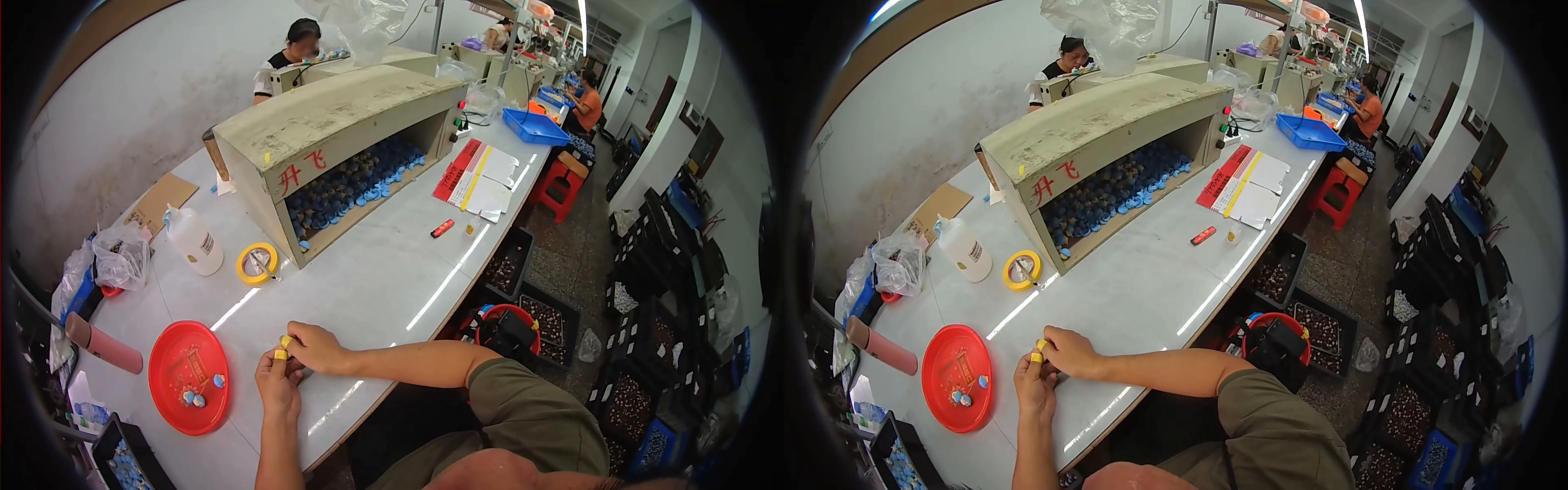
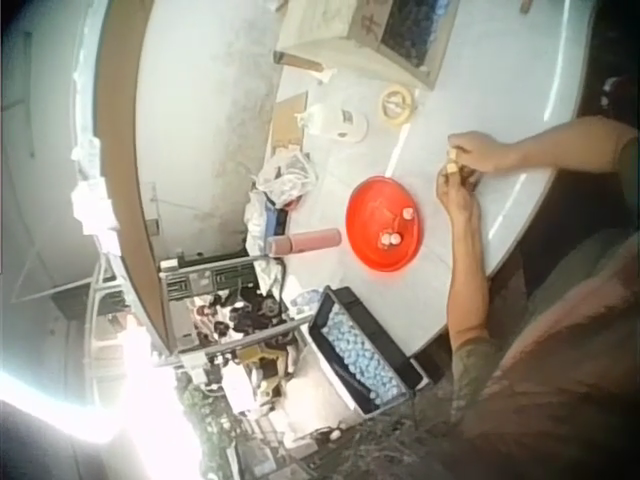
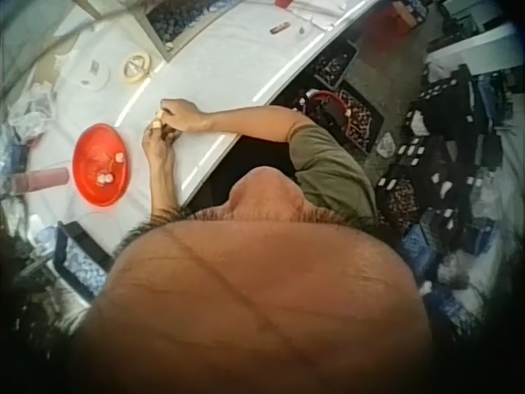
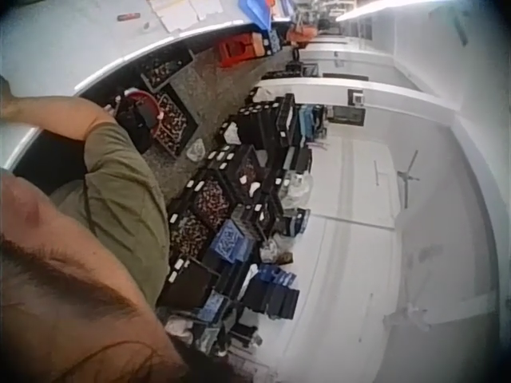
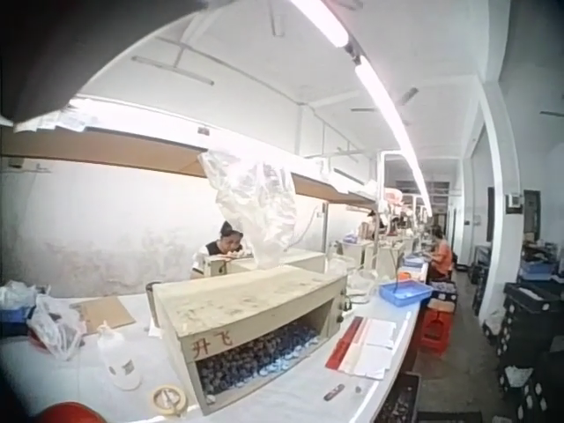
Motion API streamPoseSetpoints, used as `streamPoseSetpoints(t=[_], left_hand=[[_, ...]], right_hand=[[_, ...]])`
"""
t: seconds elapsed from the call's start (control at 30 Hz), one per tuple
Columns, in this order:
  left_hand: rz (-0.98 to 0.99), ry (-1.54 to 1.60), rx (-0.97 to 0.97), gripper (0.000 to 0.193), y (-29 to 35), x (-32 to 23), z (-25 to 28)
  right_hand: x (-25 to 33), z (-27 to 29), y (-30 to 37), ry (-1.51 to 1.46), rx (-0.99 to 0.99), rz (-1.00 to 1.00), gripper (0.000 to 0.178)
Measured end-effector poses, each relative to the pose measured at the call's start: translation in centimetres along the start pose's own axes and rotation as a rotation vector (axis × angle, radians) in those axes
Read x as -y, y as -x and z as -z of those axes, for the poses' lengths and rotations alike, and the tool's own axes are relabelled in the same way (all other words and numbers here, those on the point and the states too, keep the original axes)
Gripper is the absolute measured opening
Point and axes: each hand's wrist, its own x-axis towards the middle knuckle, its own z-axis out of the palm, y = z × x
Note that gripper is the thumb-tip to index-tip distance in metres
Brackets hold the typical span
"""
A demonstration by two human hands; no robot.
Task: The person applies glue from a squeeze bottle onto small figurine pieces, retrieves components from a box, and attaches them together by hand before placing the assembled pieces onto a red tray.
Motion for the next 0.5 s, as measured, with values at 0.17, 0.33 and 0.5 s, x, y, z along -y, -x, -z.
streamPoseSetpoints(t=[0.17, 0.33, 0.5], left_hand=[[0.021, 0.024, -0.031, 0.012, -0.7, 0.5, 0.9], [-0.095, 0.043, 0.047, 0.012, -1.2, 1.5, 1.0], [-0.127, 0.053, 0.055, 0.013, -1.3, 2.0, 0.9]], right_hand=[[-0.1, -0.3, 0.2, 0.049, -0.007, 0.030, 0.022], [-0.6, -0.9, 0.5, 0.048, -0.100, 0.102, 0.019], [-0.7, -1.0, 0.7, 0.019, -0.147, 0.119, 0.016]])
